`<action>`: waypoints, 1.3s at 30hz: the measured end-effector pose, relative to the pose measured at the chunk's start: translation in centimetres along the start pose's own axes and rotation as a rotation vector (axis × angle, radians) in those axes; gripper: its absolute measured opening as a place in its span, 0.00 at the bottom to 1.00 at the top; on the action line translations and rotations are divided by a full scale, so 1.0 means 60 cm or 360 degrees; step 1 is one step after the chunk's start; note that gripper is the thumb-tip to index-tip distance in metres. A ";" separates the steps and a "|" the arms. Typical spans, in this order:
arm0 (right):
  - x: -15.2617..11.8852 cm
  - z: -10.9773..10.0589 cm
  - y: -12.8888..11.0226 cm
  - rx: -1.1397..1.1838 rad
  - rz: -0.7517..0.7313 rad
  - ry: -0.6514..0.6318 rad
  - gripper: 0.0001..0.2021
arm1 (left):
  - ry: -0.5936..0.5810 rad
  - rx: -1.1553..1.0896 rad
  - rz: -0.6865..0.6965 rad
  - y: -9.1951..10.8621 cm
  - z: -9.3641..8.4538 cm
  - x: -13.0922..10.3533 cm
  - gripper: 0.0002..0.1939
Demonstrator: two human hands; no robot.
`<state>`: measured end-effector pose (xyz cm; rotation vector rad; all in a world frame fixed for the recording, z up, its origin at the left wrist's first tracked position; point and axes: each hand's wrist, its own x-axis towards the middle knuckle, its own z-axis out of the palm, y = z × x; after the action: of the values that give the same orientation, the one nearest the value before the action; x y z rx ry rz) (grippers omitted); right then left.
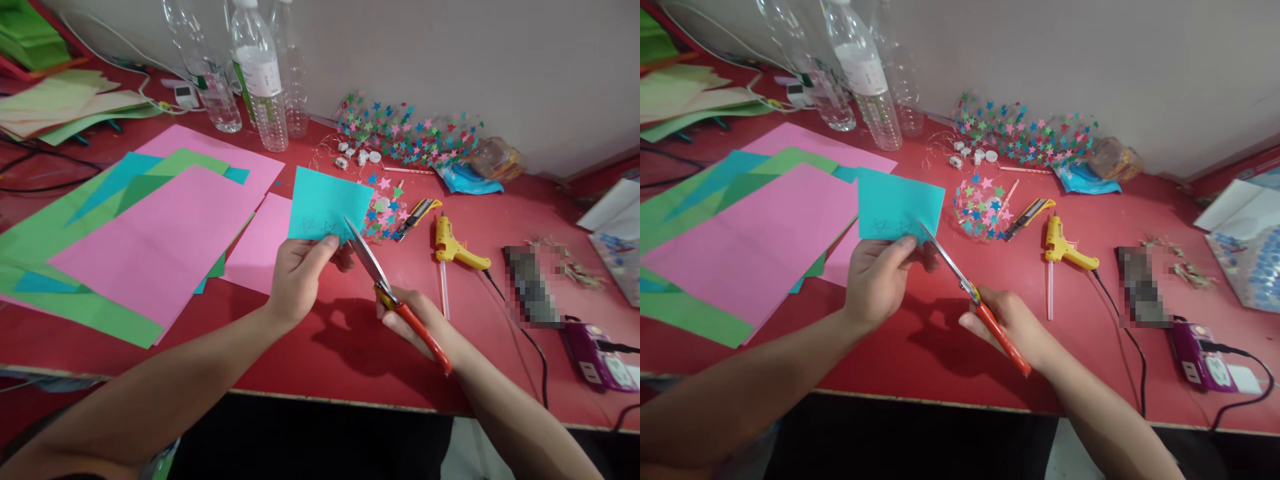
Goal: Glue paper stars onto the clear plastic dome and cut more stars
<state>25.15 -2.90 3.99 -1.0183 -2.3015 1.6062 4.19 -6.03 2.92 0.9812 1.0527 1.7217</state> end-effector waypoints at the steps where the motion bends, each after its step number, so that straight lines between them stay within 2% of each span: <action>1: 0.000 0.000 0.000 0.0005 0.0002 -0.0002 0.29 | -0.0005 -0.0003 0.0005 0.000 0.000 0.000 0.12; 13: 0.003 0.003 -0.001 0.0109 0.0048 -0.0018 0.28 | -0.0022 -0.0013 0.0015 0.000 0.001 0.001 0.11; 21: -0.002 -0.001 -0.003 -0.0011 -0.0017 -0.0009 0.28 | -0.0011 0.0029 0.0007 -0.002 0.000 0.000 0.13; 39: -0.002 -0.003 -0.007 0.0000 -0.0077 -0.0041 0.27 | 0.0004 0.0001 0.0041 -0.001 0.002 -0.002 0.12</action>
<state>25.14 -2.93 4.43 -0.9399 -2.3242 1.6101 4.33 -6.11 2.89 0.9973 1.0464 1.7437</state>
